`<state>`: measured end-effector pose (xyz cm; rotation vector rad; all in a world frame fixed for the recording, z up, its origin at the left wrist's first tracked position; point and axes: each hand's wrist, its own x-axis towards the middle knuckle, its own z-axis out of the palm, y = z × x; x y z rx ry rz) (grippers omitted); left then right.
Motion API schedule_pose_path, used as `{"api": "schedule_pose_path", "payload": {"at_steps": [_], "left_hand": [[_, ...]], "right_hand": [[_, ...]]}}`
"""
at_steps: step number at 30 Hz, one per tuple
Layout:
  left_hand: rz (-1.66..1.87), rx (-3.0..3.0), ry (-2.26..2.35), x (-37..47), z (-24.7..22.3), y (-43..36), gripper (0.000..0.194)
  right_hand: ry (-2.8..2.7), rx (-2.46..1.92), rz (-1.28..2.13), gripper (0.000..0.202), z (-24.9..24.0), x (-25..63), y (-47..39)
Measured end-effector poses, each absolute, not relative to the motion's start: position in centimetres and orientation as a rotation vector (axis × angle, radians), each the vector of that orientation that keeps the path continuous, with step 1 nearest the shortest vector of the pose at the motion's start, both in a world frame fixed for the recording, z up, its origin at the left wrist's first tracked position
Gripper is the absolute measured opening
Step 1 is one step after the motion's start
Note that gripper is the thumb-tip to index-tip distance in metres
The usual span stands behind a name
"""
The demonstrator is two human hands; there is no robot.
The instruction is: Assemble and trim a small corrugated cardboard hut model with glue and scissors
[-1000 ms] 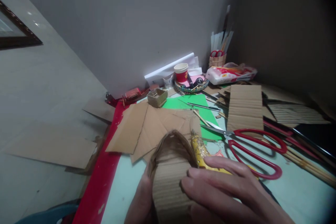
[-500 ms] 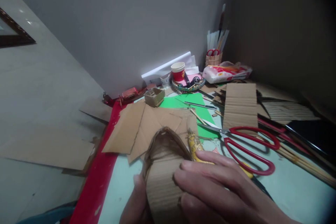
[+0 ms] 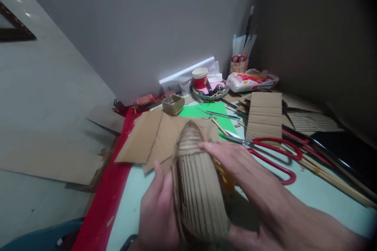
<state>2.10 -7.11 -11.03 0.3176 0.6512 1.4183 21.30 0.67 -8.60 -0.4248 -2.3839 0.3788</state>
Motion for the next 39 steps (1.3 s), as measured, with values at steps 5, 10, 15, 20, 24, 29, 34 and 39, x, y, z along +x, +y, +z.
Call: {"api": "schedule_pose_path", "payload": {"at_steps": [5,10,15,20,24,29,34,39], "left_hand": [[1.364,0.075,0.735,3.2,-9.0,-7.0,0.061],[1.379,-0.079,0.793,3.6,-8.4,-6.5,0.063],[1.356,-0.134,0.840,3.5,-8.2,-6.3,0.060],[1.331,-0.031,0.874,2.8,-8.9,-6.3,0.065],[1.385,0.037,0.879,2.2,-9.4,-6.0,0.068],[1.440,0.004,0.925,2.1,-8.4,-5.1,0.069],[1.490,-0.044,1.017,2.0,-7.8,-4.9,0.057],[1.618,0.009,1.099,1.0,-8.8,-4.7,0.050]], "right_hand": [[-2.386,-0.422,0.379,0.072,-9.0,21.0,0.6],[-2.369,-0.404,0.443,0.082,-9.4,20.9,0.8],[-2.372,-0.391,0.463,0.087,-9.5,21.2,0.9],[-2.356,-0.432,0.461,0.082,-9.4,21.4,1.1],[-2.291,-0.502,0.534,0.069,-9.5,21.4,1.4],[-2.167,-0.650,0.667,0.054,-9.9,21.3,2.0],[-2.106,-0.703,0.707,0.046,-10.2,21.2,2.6],[-2.078,-0.691,0.738,0.038,-9.9,21.0,2.8]]}}
